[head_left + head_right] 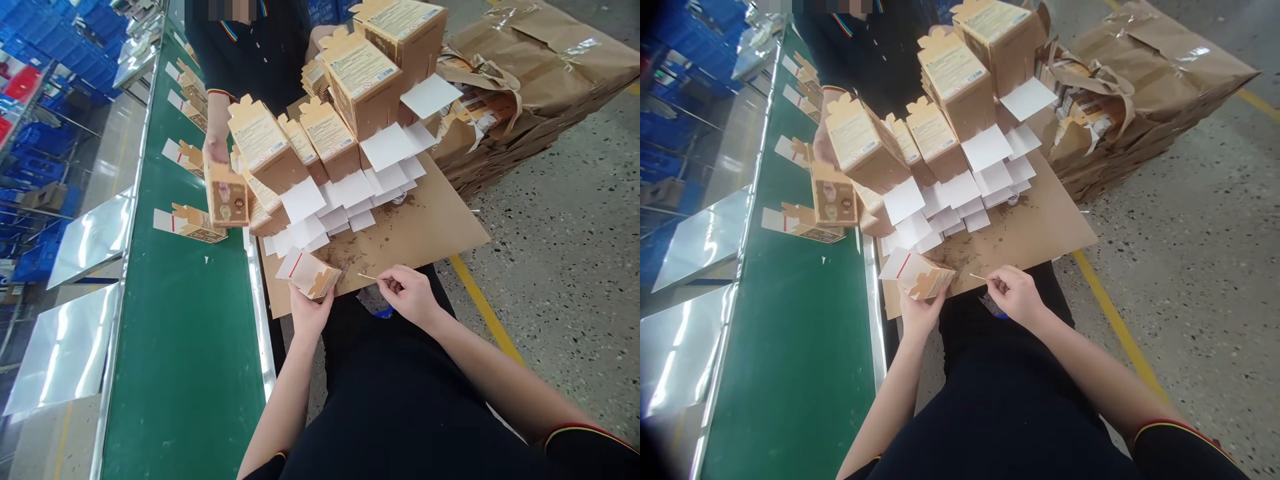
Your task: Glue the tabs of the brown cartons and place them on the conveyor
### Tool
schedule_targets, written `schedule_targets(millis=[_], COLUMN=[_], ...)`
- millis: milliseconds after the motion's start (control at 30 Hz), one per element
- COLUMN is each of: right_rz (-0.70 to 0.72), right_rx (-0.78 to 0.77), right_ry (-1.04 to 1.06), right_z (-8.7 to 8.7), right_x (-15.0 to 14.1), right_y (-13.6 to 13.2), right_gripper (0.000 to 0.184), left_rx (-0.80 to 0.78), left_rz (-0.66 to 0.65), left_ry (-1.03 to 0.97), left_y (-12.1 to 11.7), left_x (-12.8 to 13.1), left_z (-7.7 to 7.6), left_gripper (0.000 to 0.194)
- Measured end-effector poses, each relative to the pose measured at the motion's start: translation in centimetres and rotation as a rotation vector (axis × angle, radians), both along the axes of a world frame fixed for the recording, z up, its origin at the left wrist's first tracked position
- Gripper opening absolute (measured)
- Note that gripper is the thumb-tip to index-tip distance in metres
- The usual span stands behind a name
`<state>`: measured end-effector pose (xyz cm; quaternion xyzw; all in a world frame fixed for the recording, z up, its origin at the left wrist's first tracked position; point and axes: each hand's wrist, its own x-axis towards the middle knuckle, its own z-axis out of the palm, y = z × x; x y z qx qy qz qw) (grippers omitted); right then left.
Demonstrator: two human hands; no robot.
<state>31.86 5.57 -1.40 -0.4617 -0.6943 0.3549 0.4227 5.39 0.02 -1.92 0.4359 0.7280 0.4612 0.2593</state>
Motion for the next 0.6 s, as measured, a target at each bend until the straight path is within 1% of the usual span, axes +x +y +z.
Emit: schedule_targets(millis=[67,167,367,500,600], right_rz=[-0.017,-0.022,0.017,0.051,0.040], right_rx=[-0.012,-0.002,0.006,0.014,0.037], right_ry=[-0.002,0.014,0.024,0.032,0.027], right_z=[0.3,0.8,1.0,1.0,1.1], right_x=[0.4,0.7,0.1,-0.1,0.4], right_y=[-0.2,-0.4,-0.2,0.1,0.3], right_gripper=[0.019,0.019,0.021,0.021,0.020], left_rx=[-0.011,-0.023,0.012,0.019,0.016], left_rz=[0.036,0.039,0.001,0.019,0.019], left_ry=[0.105,0.155,0.128,0.127,0.102], left_y=[0.1,0.2,0.7,1.3,1.0], left_x=[0.3,0.4,-0.1,0.7,0.7], left_z=[-0.1,-0.2,-0.1,-0.2,-0.5], left_gripper=[0.076,0.074,0.082,0.086,0.086])
